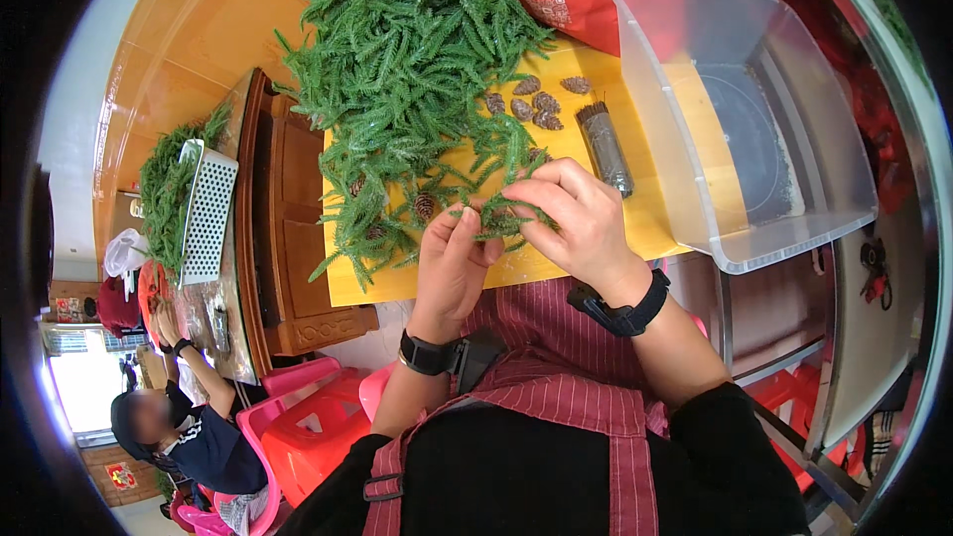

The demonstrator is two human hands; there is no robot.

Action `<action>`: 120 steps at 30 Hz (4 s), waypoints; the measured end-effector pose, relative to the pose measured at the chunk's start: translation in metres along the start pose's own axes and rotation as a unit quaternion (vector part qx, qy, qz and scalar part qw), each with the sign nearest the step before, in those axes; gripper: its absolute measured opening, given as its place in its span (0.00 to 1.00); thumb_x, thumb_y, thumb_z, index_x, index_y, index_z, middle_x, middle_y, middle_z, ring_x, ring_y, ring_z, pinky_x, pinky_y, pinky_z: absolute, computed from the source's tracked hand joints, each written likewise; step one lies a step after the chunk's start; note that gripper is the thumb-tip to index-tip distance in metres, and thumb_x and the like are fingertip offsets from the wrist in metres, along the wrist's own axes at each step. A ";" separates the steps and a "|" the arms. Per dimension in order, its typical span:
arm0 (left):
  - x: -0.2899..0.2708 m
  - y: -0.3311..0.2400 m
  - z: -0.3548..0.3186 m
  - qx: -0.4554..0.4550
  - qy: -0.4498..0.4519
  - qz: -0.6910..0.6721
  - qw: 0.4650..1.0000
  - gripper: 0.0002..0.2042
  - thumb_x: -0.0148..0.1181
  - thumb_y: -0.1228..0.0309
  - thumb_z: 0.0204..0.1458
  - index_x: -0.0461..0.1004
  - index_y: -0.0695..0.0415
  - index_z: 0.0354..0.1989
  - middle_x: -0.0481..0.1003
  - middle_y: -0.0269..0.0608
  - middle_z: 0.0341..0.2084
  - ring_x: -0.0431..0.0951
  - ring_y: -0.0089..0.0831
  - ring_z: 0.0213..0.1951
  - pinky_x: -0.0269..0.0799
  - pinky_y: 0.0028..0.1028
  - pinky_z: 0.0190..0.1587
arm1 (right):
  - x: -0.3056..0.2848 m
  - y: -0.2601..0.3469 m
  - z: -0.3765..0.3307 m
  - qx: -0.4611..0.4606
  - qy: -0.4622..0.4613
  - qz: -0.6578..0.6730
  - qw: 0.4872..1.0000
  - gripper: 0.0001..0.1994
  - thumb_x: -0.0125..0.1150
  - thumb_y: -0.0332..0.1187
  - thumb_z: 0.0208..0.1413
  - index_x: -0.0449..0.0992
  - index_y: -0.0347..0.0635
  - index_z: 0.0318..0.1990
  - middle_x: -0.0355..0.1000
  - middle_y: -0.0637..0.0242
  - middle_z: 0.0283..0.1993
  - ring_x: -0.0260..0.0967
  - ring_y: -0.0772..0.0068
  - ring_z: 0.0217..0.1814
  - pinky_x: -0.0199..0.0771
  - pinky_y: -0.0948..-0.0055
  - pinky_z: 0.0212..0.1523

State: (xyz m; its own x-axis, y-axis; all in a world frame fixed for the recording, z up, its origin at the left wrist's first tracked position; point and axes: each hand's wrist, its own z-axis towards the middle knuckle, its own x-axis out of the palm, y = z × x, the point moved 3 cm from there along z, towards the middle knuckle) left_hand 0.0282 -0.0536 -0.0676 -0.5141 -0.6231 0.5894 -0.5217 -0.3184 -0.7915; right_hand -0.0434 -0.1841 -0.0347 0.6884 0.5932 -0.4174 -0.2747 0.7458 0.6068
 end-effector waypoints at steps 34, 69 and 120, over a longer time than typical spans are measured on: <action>0.019 -0.020 0.000 0.201 0.033 0.263 0.943 0.22 0.55 0.82 0.46 0.59 0.62 0.51 0.65 0.37 0.42 0.66 0.24 0.44 0.61 0.24 0.48 | 0.005 -0.016 -0.003 0.238 0.094 0.406 0.877 0.07 0.48 0.22 0.51 0.66 0.38 0.38 0.65 0.73 0.35 0.61 0.86 0.36 0.62 0.84 0.38; 0.011 -0.010 -0.006 0.110 -0.031 0.244 0.963 0.07 0.52 0.74 0.52 0.67 0.61 0.38 0.66 0.27 0.25 0.62 0.12 0.26 0.57 0.13 0.28 | 0.000 0.003 0.000 -0.040 -0.026 -0.049 0.998 0.09 0.62 0.24 0.29 0.72 0.44 0.24 0.65 0.67 0.27 0.65 0.66 0.27 0.67 0.71 0.26; -0.001 -0.015 0.001 -0.001 0.015 0.245 0.969 0.07 0.56 0.80 0.47 0.68 0.63 0.34 0.73 0.36 0.23 0.73 0.18 0.24 0.68 0.16 0.26 | -0.001 -0.009 0.002 0.129 0.181 0.108 0.969 0.04 0.58 0.22 0.43 0.70 0.36 0.29 0.69 0.60 0.25 0.70 0.63 0.26 0.68 0.75 0.27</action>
State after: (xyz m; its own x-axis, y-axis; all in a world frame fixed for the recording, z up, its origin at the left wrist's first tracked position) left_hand 0.0374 -0.0489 -0.0563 -0.7204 -0.6777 0.1470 -0.2109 0.0122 -0.9774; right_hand -0.0403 -0.1923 -0.0379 0.3403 0.8295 -0.4428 -0.1766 0.5189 0.8364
